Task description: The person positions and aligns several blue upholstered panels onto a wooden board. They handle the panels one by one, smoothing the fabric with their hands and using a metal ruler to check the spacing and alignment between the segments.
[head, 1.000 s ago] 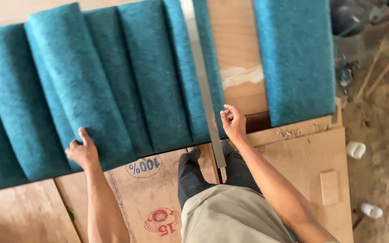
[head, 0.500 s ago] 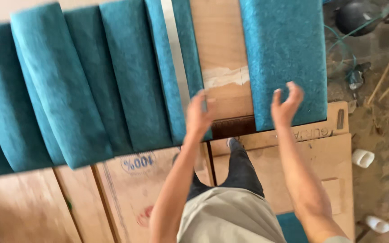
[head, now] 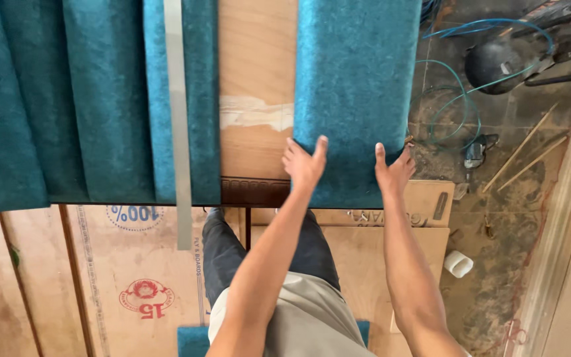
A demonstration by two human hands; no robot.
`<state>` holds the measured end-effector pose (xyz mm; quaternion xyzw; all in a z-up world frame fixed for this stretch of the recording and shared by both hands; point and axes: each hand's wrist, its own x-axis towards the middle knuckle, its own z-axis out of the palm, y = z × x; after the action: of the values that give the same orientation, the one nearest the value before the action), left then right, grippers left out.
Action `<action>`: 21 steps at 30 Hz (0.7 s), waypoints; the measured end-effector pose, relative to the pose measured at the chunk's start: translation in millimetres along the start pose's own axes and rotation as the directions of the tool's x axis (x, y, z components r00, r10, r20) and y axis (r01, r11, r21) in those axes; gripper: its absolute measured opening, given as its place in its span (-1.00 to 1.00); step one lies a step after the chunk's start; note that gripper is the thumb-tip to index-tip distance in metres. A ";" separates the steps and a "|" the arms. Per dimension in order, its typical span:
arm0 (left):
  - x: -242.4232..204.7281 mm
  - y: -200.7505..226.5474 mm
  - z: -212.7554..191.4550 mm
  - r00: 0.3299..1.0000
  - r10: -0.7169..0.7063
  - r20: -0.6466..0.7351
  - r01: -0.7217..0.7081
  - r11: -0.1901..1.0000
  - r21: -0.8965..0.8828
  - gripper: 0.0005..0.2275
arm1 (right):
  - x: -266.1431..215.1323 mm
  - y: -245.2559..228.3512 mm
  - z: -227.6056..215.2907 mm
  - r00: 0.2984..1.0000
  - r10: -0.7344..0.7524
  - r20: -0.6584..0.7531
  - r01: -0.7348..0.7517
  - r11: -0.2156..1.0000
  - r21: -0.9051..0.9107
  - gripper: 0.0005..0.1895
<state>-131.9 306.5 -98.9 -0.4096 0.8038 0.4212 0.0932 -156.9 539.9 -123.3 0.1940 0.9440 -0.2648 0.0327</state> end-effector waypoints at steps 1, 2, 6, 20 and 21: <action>8.7 2.7 -6.3 0.998 -0.069 0.000 0.069 0.998 -0.002 0.04 | 5.7 2.8 -3.4 0.999 0.029 0.030 -0.029 1.000 0.001 0.00; 16.7 3.0 -15.6 0.997 -0.064 0.047 0.063 0.998 0.022 -0.01 | 14.2 4.8 -6.2 0.997 0.055 0.063 -0.055 0.998 0.004 -0.05; 36.3 7.2 -50.9 0.971 -0.022 0.238 0.044 0.995 -0.085 -0.06 | 37.7 10.9 -19.8 0.995 -0.009 0.102 -0.009 0.985 0.174 -0.10; -1.7 57.4 -98.5 0.946 0.138 0.293 0.017 0.883 -0.470 -0.22 | 34.7 -4.5 -48.4 0.987 0.053 0.154 -0.104 0.932 0.347 -0.14; -9.8 61.3 -104.0 0.945 0.130 0.299 0.033 0.875 -0.484 -0.23 | 33.5 -5.9 -55.2 0.984 0.050 0.172 -0.120 0.898 0.423 -0.10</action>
<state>-150.5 252.7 8.1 -0.3249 0.6572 0.6715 0.1075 -187.9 575.3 -78.6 0.2161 0.8469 -0.4800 0.0746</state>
